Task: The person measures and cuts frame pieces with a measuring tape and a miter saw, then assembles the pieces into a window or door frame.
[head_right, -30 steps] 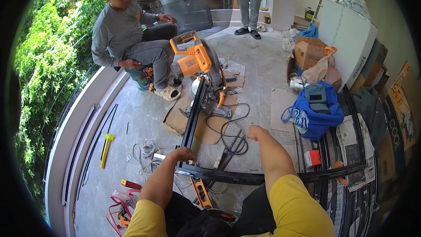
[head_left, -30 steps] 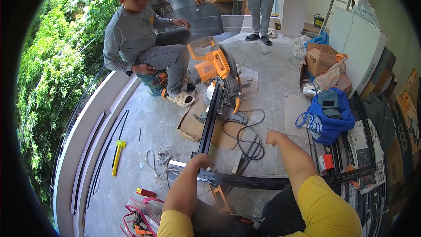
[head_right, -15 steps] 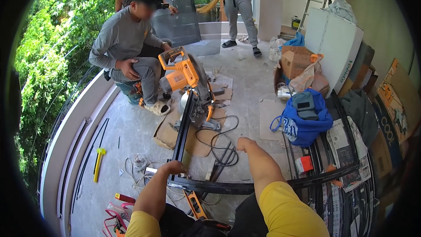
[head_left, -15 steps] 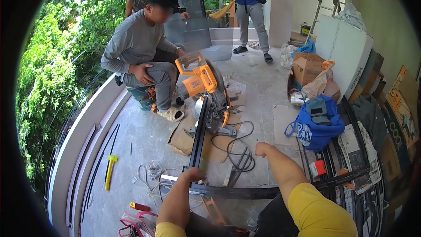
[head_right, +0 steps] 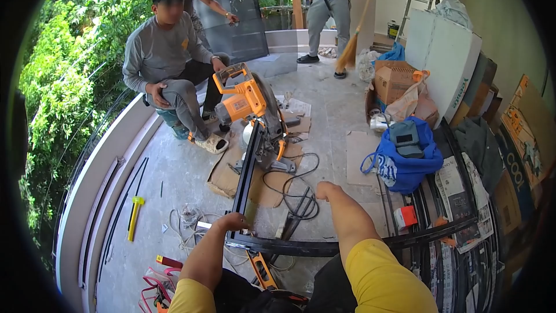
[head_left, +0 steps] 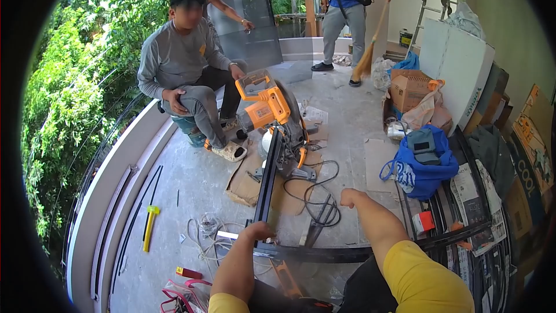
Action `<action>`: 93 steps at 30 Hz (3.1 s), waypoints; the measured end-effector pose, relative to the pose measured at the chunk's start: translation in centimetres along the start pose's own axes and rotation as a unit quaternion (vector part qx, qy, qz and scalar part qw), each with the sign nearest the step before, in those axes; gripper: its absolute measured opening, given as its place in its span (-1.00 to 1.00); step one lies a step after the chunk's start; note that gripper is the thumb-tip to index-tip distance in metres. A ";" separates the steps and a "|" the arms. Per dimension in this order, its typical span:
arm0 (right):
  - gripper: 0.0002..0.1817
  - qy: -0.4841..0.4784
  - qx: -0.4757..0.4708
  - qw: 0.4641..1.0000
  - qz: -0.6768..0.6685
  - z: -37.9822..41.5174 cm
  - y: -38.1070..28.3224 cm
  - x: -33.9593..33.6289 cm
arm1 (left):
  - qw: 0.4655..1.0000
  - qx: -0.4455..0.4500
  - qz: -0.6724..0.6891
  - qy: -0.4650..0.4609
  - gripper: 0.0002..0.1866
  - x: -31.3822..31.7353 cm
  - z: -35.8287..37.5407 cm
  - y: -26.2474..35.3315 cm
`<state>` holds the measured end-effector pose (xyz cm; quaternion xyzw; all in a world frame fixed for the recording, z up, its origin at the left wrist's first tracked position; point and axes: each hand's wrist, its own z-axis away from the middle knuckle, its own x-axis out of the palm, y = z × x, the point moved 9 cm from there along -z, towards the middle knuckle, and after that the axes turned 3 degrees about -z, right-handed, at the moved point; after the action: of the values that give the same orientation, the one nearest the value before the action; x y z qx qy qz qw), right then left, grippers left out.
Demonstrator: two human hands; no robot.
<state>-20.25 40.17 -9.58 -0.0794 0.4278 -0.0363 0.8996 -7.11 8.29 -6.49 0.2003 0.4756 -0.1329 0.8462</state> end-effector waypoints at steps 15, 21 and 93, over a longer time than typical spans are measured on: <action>-0.67 -0.033 -0.075 0.994 0.070 -2.8 0.7 3.0 | 0.990 -0.072 0.117 0.015 -0.62 3.1 -0.1 -3.2; -0.61 0.097 -0.110 0.981 0.130 -1.9 0.3 -0.6 | 0.935 -0.221 0.278 0.029 -0.50 4.2 1.9 -8.3; -0.59 0.452 -0.437 0.120 -0.768 49.5 21.4 -10.4 | 0.996 0.068 0.036 0.050 -0.48 -16.2 17.8 20.1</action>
<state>11.50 68.13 25.43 -0.7148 0.4128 -0.5447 -0.1482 6.29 18.34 19.99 0.2812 0.4997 -0.1241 0.8098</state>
